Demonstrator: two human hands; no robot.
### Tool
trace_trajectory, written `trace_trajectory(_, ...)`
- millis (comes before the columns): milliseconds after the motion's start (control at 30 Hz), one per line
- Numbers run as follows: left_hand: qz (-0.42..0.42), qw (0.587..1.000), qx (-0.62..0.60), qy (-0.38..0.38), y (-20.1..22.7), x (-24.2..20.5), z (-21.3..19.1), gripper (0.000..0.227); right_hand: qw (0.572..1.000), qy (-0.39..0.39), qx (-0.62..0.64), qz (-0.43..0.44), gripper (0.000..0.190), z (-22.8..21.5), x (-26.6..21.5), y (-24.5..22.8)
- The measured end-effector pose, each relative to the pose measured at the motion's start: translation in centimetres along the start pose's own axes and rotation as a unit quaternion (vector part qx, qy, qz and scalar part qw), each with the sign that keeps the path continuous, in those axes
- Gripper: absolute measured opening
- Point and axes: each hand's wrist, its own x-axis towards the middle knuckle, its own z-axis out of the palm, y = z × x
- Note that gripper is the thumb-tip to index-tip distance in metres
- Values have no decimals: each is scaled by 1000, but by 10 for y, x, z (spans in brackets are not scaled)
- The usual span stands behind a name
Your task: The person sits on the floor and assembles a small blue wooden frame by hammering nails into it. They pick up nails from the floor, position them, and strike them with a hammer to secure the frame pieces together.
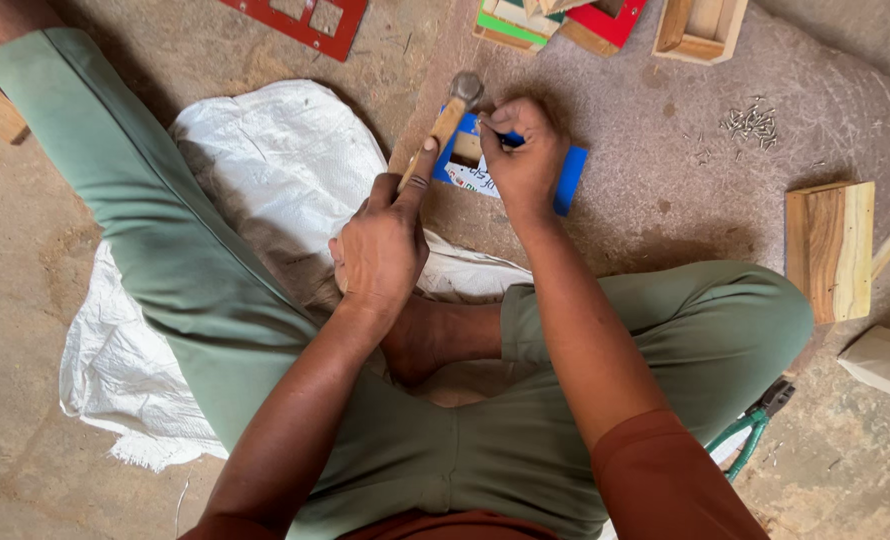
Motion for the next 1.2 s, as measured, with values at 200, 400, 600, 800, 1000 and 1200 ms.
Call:
trace_trajectory(200,-7,997,75,-30,16,0,-13,81,999,-18,13,36,22,-2,1,-4)
trace_trajectory(400,28,997,-7,67,7,-4,-14,77,999,-11,-18,-44,24,-4,2,-4)
trace_trajectory(600,50,993,-47,98,-8,-28,-29,72,997,-48,40,44,26,-7,5,-11)
trace_trajectory(800,24,991,-72,106,-30,-66,-40,66,996,-55,61,43,27,-11,7,-16)
trace_trajectory(1000,-29,986,-116,115,-43,-86,-38,62,996,-64,60,30,26,-10,7,-13)
trace_trajectory(1200,-14,982,-142,120,-45,-84,-31,60,996,-56,62,44,19,-4,6,-5)
